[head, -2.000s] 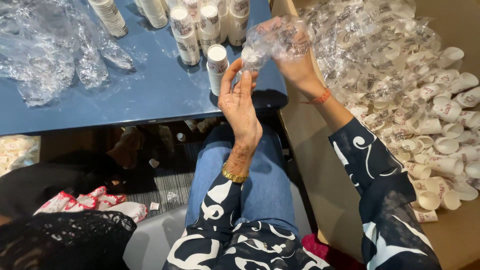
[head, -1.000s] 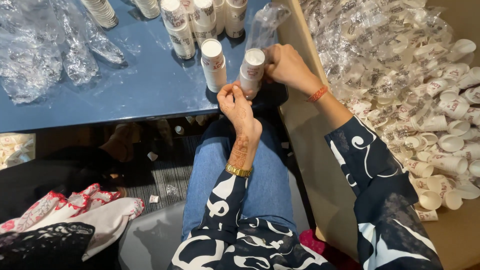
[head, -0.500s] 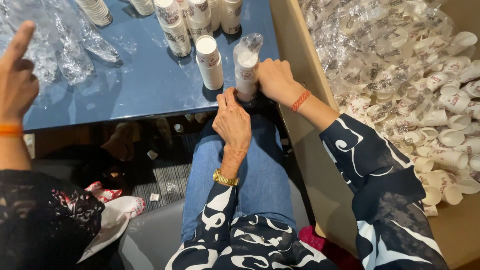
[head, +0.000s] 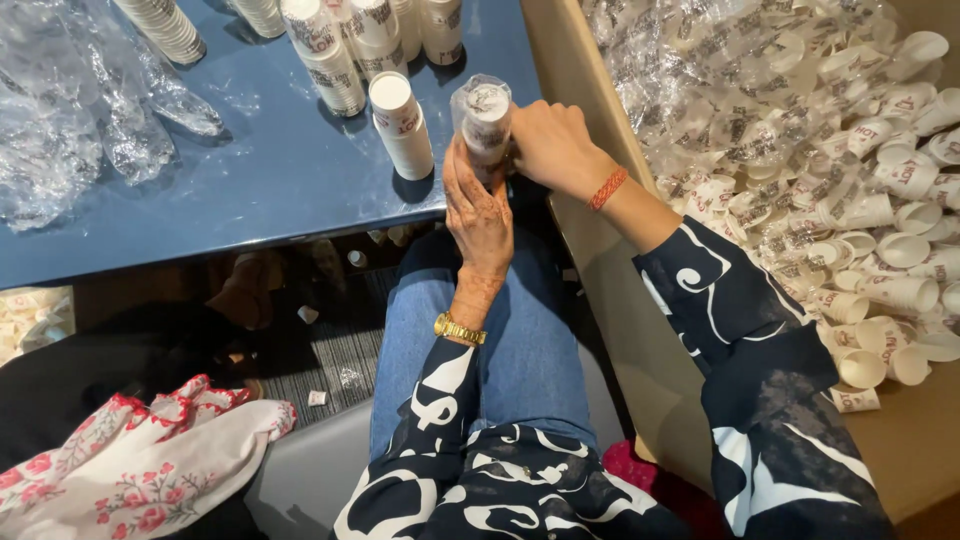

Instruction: The person sits with a large cardboard box of loose paper cups and repeatedly picks cups from the box, stacks them into a bundle, and places the bundle on a blue table. The person also wraps some stacks in plastic film and arranges them on the table.

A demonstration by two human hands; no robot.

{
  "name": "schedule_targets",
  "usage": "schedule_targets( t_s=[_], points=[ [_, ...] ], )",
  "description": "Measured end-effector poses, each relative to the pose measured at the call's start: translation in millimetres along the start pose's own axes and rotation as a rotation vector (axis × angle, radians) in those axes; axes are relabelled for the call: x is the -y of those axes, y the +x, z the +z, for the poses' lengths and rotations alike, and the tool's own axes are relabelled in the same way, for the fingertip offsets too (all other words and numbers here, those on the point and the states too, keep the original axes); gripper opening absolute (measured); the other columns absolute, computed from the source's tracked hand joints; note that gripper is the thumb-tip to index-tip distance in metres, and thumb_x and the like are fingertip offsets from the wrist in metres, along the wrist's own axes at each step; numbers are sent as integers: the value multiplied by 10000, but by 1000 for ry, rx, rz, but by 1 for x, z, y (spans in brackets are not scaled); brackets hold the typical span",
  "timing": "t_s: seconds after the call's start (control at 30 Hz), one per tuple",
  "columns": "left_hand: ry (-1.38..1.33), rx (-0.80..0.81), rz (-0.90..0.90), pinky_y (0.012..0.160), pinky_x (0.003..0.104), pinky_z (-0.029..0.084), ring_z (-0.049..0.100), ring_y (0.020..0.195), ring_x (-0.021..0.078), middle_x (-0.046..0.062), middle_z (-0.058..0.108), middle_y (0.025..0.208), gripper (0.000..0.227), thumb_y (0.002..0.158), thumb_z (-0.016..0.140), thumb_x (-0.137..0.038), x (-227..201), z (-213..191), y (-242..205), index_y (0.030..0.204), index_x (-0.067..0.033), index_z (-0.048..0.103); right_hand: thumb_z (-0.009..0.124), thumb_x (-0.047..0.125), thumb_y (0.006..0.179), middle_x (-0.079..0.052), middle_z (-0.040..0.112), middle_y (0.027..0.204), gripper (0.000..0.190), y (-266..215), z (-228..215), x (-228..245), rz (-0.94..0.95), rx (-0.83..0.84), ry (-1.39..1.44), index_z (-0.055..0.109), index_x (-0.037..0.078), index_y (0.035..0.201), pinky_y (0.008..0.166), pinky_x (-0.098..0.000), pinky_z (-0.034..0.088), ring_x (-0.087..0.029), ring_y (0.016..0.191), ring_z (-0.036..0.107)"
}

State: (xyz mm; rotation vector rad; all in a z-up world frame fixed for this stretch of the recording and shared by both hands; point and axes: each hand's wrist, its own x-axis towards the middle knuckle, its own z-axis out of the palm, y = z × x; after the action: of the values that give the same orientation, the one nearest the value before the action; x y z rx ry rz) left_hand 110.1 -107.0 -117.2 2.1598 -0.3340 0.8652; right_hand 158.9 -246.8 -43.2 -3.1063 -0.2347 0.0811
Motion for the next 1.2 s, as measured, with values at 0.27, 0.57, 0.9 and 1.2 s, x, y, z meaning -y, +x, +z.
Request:
schedule_targets(
  t_s=[0.27,0.57,0.9,1.2],
  points=[
    [-19,106,-30,1106,430,520,567,1346,385,179,490,1449,739,879,766,-89,11,-6,-1,1487,40,367,892,255,779,-162,654,1231,872,0,-31,-3,-425,-31,833,403,-14,1450,951,-427,548,-330,1110,685],
    [-2,217,-99,1045,430,507,578,1266,367,161,500,1412,700,875,767,-100,19,-6,-4,1453,31,393,936,356,761,-177,757,1142,672,-4,-15,11,-303,-275,738,635,21,1259,956,-422,581,-331,1081,746],
    [-198,225,-76,1080,474,458,569,1271,401,182,522,1417,896,775,739,-7,14,-22,10,1563,-34,313,927,445,678,-233,747,1082,765,-13,-3,1,-159,-56,582,627,10,1231,905,-452,559,-418,1011,710],
    [-512,404,-107,869,410,548,681,994,320,212,653,1115,569,1081,662,-205,-3,-41,38,1586,-86,427,834,476,949,-411,610,1242,1151,-77,-28,5,-289,-140,846,71,-190,1497,900,-440,578,-434,1106,698]
  ],
)
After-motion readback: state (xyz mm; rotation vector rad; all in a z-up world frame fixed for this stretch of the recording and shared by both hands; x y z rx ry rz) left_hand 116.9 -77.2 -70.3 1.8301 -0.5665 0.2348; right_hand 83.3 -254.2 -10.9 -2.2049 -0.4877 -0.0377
